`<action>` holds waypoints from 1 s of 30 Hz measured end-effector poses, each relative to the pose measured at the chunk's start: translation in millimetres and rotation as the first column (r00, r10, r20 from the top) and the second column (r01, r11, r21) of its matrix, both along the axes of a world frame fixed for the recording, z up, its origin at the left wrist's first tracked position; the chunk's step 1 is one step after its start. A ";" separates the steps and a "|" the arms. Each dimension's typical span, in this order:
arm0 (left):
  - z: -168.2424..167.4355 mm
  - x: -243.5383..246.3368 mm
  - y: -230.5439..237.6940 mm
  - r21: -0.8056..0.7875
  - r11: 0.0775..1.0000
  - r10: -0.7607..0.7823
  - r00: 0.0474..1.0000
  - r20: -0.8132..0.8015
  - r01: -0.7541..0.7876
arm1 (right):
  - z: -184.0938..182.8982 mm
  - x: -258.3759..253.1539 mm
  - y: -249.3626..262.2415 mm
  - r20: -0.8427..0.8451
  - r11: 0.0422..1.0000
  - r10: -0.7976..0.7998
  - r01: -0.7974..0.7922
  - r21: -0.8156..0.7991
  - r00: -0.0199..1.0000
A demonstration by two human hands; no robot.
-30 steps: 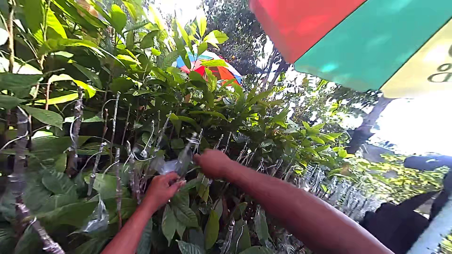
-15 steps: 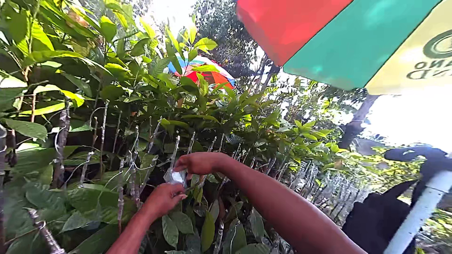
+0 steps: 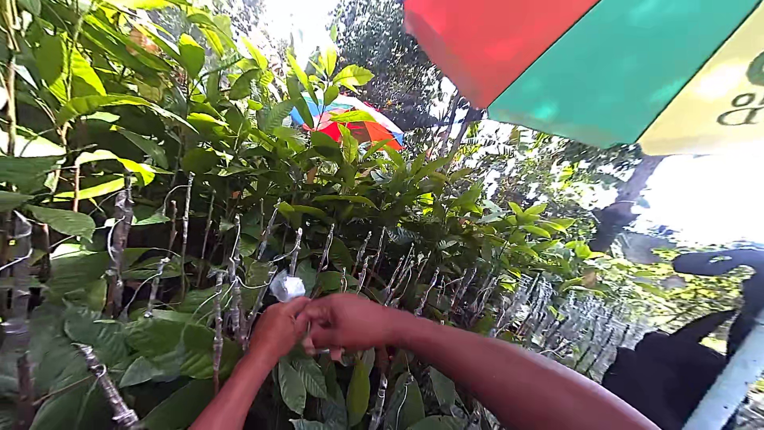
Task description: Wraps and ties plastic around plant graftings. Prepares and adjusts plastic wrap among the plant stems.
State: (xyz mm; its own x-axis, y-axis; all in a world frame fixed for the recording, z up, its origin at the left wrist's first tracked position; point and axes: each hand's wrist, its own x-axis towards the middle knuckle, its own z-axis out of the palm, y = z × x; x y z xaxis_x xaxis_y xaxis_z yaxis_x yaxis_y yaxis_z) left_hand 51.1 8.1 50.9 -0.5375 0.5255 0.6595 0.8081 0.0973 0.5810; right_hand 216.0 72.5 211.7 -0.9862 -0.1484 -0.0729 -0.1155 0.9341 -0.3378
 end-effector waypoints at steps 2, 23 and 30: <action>-0.5 3.4 4.9 -0.073 0.996 -0.051 0.998 -0.046 0.048 | 30.2 -14.7 16.1 -0.073 0.998 -0.059 0.060 0.013 0.996; 18.4 8.5 -6.1 0.027 0.997 -0.072 0.995 -0.065 0.074 | 25.5 -41.6 30.3 -0.241 0.826 0.043 0.102 0.555 0.969; 17.4 7.1 -0.2 0.168 0.986 0.014 0.997 -0.070 -0.002 | 32.7 -22.9 31.2 -0.140 0.887 -0.083 0.137 0.442 0.987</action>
State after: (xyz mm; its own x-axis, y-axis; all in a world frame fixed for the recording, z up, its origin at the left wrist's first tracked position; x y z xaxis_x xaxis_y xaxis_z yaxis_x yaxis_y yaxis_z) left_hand 58.3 7.9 68.2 -0.4900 0.3999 0.7746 0.8474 0.0101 0.5308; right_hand 193.1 103.7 244.4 -0.9998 -0.0165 0.0084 -0.0153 0.9915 0.1294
